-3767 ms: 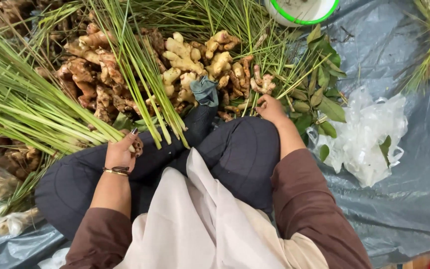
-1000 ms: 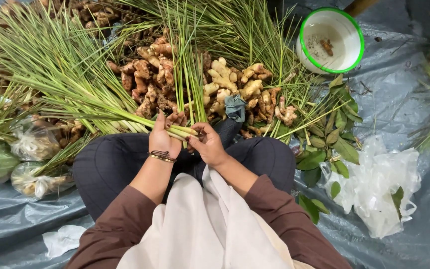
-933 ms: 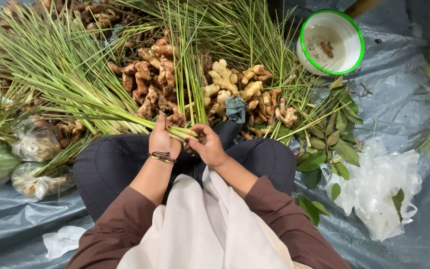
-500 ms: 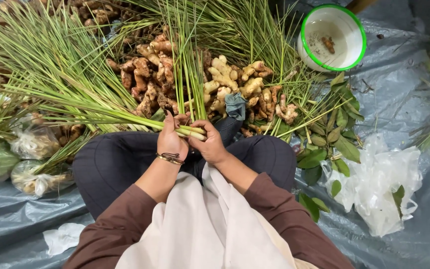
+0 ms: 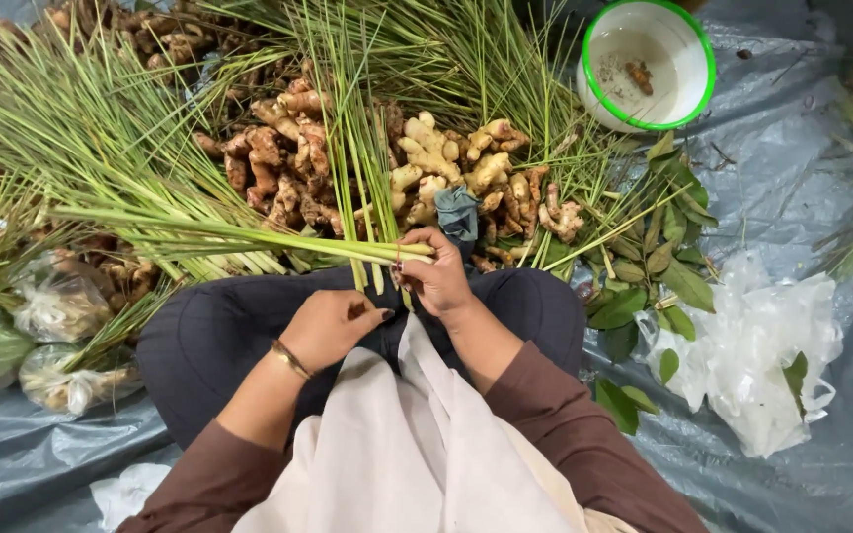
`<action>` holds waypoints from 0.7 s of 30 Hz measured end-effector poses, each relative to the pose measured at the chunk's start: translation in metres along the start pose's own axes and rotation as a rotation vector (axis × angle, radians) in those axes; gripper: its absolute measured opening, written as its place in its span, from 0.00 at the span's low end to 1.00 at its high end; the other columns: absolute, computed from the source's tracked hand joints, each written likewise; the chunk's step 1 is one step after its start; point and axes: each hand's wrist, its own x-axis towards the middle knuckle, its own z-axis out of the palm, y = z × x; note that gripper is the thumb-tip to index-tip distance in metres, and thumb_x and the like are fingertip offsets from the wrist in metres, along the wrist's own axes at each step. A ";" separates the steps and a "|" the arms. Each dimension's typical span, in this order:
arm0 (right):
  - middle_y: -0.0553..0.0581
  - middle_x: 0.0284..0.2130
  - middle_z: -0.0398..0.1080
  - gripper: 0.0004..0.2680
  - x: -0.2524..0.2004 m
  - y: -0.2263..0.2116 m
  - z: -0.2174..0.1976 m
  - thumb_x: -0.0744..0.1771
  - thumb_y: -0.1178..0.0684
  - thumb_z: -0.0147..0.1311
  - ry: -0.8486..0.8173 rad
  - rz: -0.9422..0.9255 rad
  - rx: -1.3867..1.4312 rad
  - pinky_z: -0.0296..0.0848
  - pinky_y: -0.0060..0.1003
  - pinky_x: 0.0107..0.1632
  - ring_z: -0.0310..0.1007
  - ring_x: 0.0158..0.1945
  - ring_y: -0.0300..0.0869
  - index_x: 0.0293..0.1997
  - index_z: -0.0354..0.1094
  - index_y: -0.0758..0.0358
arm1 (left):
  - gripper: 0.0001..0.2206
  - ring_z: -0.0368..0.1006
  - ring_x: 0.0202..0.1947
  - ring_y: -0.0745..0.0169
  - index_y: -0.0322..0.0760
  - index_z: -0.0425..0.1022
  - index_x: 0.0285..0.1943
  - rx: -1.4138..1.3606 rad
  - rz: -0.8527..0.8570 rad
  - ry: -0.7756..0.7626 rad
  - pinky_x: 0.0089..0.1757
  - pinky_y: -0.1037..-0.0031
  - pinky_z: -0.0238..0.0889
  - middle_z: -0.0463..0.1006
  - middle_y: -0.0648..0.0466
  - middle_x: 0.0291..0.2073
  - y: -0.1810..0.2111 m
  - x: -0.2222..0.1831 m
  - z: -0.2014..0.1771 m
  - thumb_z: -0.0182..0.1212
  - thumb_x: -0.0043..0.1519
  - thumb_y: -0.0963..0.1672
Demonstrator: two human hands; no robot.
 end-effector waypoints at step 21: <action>0.53 0.20 0.68 0.06 -0.028 -0.050 0.037 0.65 0.50 0.63 -0.397 -0.480 -0.996 0.69 0.40 0.28 0.71 0.25 0.50 0.31 0.73 0.58 | 0.16 0.78 0.39 0.31 0.31 0.67 0.53 0.383 0.102 0.144 0.39 0.49 0.72 0.79 0.38 0.33 -0.011 0.046 -0.038 0.51 0.65 0.48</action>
